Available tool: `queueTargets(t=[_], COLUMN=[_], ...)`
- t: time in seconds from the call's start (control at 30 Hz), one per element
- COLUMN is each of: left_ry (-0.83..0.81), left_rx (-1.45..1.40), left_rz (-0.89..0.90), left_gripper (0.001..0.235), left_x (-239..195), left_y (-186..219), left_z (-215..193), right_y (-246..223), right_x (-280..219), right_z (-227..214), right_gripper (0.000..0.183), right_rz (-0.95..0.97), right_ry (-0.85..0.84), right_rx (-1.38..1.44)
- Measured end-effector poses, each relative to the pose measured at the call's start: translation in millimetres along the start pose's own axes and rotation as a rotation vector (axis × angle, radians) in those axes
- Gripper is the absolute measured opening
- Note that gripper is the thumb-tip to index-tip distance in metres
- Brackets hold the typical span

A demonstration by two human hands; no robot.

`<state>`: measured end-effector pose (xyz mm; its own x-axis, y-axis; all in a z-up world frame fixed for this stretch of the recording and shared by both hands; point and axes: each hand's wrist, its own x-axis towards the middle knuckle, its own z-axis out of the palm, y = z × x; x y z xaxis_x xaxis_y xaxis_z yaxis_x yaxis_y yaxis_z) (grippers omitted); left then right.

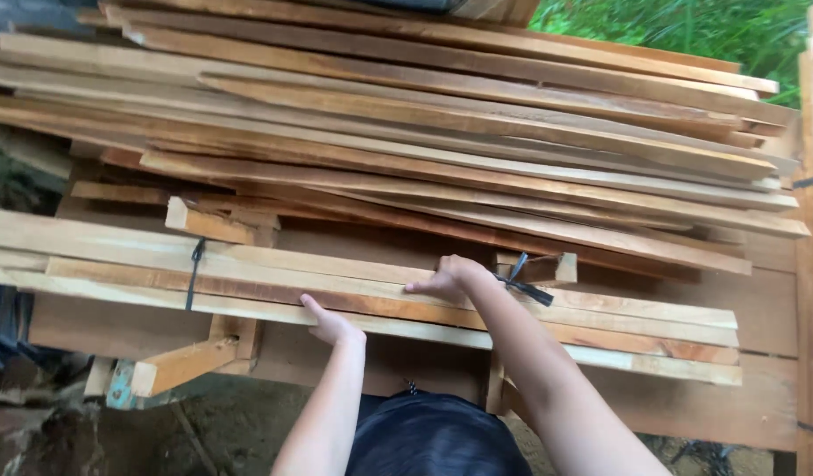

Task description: The person gathers several thin wooden planks and secures them into a bundle using a black strap. They wrap the strap around the planks, pull it tight, and tie a knot to hold the bundle together. The person then lifts the completed bundle and places it onto a larger stack of similar wood.

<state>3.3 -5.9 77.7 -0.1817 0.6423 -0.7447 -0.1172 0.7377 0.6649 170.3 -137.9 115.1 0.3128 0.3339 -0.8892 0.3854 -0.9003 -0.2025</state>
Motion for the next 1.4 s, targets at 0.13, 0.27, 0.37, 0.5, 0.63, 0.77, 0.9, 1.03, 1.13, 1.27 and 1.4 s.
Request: queueTargets(t=[0.13, 0.27, 0.37, 0.5, 0.63, 0.77, 0.9, 1.03, 1.13, 1.27, 1.4], left_ry=[0.066, 0.124, 0.122, 0.106, 0.090, 0.093, 0.089, 0.096, 0.093, 0.094, 0.089], left_rx=[0.096, 0.161, 0.178, 0.192, 0.165, 0.157, 0.156, 0.178, 0.198, 0.204, 0.219], left_rz=[0.072, 0.029, 0.041, 0.036, 0.029, 0.054, 0.060, 0.066, 0.074, 0.067, 0.082], left_gripper=[0.097, 0.104, 0.106, 0.106, 0.115, 0.109, 0.107, 0.107, 0.108, 0.109, 0.100], left_x=[20.0, 24.5, 39.2, 16.3, 10.4, -2.3, 3.2, 11.2, 6.7, 8.7, -2.7], left_y=[-6.5, -8.6, -17.7, -2.5, -5.4, 4.3, 0.3, -3.8, -2.2, -3.7, 4.7], left_z=[7.2, 8.9, 5.6, 10.6, 10.9, 15.5, 16.3, 10.9, 12.7, 12.1, 14.7], right_y=[7.6, 20.8, 22.0, 31.5, 23.3, 14.6, 18.1, 15.9, 17.4, 6.6, -2.9], right_x=[27.2, 46.2, 21.6, 38.7, 50.5, 53.8, 64.4, 62.3, 64.3, 45.6, 47.1], right_z=[-0.1, 10.9, 14.4, 54.2, 89.4, 106.0, 109.7, 114.7, 114.2, 106.7, 114.1], right_gripper=[0.112, 0.106, 0.087, 0.063, 0.059, 0.048, 0.043, 0.036, 0.038, 0.043, 0.043], right_rz=[-0.025, -0.094, -0.201, -0.426, -0.187, -0.122, -0.208, -0.242, -0.232, -0.157, -0.122], right_ry=[0.017, 0.083, 0.275, 0.664, 0.804, 0.963, 1.045, 1.191, 1.149, 1.056, 1.072], right_rx=[0.001, 0.018, 0.018, -0.090, -0.050, -0.028, -0.106, -0.132, -0.100, -0.050, -0.013])
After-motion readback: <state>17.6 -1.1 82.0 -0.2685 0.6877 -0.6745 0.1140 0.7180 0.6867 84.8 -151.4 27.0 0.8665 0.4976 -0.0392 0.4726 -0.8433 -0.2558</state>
